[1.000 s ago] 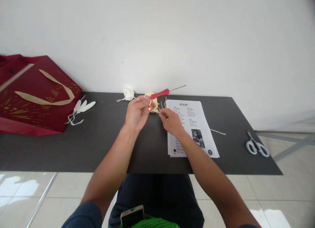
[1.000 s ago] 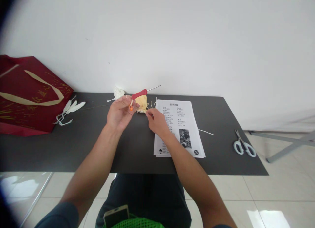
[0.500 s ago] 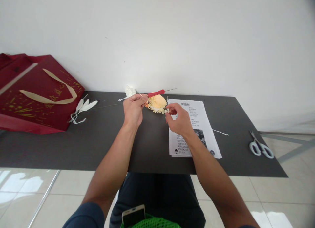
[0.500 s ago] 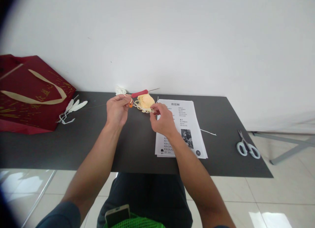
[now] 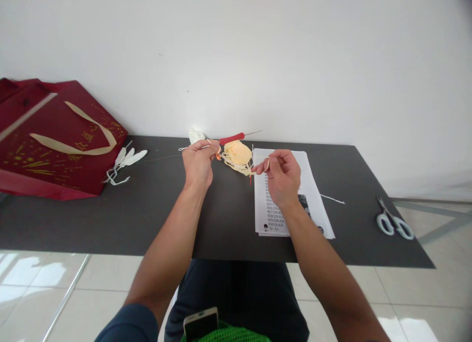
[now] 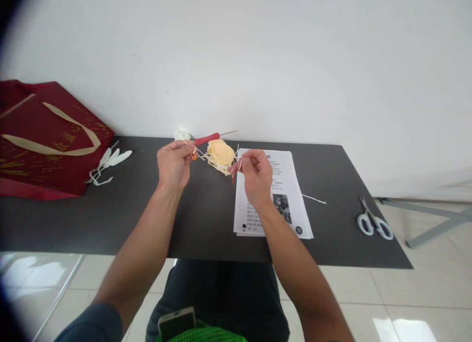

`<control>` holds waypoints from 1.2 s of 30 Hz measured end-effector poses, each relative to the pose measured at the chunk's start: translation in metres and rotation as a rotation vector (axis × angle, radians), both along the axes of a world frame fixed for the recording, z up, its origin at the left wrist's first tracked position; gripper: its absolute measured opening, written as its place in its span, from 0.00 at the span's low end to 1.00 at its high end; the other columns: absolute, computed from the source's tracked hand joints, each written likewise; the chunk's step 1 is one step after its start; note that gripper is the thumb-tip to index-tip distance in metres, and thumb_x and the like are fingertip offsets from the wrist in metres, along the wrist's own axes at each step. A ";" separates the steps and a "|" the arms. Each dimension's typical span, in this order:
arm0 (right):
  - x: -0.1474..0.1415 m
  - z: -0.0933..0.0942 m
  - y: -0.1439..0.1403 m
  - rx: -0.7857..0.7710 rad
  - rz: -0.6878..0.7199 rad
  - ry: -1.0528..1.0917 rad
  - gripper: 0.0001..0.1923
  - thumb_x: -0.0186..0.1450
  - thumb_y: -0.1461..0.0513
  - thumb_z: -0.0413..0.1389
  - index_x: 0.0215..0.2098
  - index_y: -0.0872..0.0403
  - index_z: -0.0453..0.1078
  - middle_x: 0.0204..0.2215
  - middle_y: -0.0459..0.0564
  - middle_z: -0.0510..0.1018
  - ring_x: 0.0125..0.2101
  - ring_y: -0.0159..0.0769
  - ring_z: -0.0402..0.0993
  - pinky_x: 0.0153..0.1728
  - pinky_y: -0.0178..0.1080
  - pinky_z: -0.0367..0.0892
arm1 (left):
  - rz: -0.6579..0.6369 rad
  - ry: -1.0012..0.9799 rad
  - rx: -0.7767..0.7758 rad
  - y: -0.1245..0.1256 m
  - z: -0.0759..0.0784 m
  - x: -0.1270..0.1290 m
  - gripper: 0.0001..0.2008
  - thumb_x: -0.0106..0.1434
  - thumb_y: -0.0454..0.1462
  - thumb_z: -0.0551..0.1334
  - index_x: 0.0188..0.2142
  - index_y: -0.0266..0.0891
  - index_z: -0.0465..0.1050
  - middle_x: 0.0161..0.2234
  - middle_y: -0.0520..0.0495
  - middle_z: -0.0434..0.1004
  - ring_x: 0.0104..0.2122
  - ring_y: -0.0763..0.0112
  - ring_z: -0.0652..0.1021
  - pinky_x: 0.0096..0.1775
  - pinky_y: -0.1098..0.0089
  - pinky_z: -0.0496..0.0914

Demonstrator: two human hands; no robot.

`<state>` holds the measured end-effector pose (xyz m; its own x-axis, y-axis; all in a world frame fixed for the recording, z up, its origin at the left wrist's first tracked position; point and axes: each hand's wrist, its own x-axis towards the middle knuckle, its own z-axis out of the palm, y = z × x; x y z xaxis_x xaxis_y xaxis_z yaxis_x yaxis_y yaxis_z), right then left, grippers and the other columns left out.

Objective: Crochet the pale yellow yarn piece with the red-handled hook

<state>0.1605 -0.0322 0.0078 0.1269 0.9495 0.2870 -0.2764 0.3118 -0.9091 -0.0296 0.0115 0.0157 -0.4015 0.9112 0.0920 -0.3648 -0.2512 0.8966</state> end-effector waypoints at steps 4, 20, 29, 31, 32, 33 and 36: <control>0.001 0.006 -0.004 -0.148 0.218 0.145 0.11 0.65 0.54 0.62 0.38 0.48 0.65 0.20 0.35 0.67 0.14 0.25 0.63 0.13 0.30 0.56 | 0.011 -0.001 0.016 0.000 0.000 -0.001 0.04 0.47 0.29 0.70 0.21 0.35 0.77 0.24 0.50 0.78 0.24 0.78 0.72 0.27 0.74 0.63; 0.002 -0.006 0.004 -0.056 0.043 -0.354 0.18 0.68 0.50 0.59 0.54 0.43 0.74 0.55 0.50 0.79 0.57 0.46 0.73 0.59 0.54 0.68 | -0.362 0.087 0.062 -0.020 0.003 0.016 0.13 0.47 0.41 0.79 0.28 0.37 0.82 0.26 0.47 0.81 0.24 0.76 0.75 0.30 0.72 0.70; -0.018 -0.003 -0.012 -0.068 0.216 0.027 0.18 0.61 0.52 0.67 0.48 0.43 0.75 0.38 0.45 0.79 0.31 0.33 0.72 0.37 0.41 0.73 | -0.435 0.206 0.105 -0.025 0.007 0.018 0.10 0.53 0.40 0.76 0.29 0.38 0.81 0.26 0.49 0.80 0.25 0.74 0.76 0.31 0.72 0.71; -0.021 -0.003 -0.012 -0.084 0.164 0.045 0.15 0.62 0.53 0.67 0.45 0.44 0.74 0.35 0.44 0.79 0.30 0.32 0.72 0.35 0.40 0.72 | -0.432 0.272 0.094 -0.026 0.006 0.019 0.10 0.54 0.40 0.76 0.29 0.37 0.81 0.27 0.48 0.81 0.26 0.73 0.77 0.32 0.71 0.72; -0.023 -0.004 -0.012 -0.089 0.136 0.056 0.12 0.63 0.54 0.67 0.43 0.45 0.74 0.32 0.43 0.78 0.30 0.32 0.72 0.35 0.40 0.72 | -0.450 0.294 0.091 -0.027 0.006 0.020 0.10 0.54 0.40 0.75 0.30 0.38 0.80 0.28 0.47 0.81 0.26 0.72 0.77 0.32 0.70 0.72; -0.024 -0.004 -0.012 -0.090 0.110 0.065 0.10 0.64 0.55 0.66 0.41 0.45 0.74 0.30 0.43 0.78 0.29 0.32 0.72 0.34 0.40 0.72 | -0.476 0.297 0.095 -0.028 0.005 0.022 0.10 0.55 0.41 0.75 0.31 0.38 0.80 0.28 0.47 0.81 0.26 0.71 0.78 0.32 0.69 0.73; -0.027 -0.003 -0.011 -0.071 0.064 0.087 0.06 0.66 0.55 0.64 0.40 0.45 0.73 0.29 0.42 0.77 0.29 0.33 0.72 0.33 0.40 0.71 | -0.533 0.246 0.108 -0.032 0.005 0.027 0.11 0.54 0.40 0.75 0.35 0.40 0.79 0.30 0.48 0.80 0.27 0.70 0.78 0.33 0.67 0.75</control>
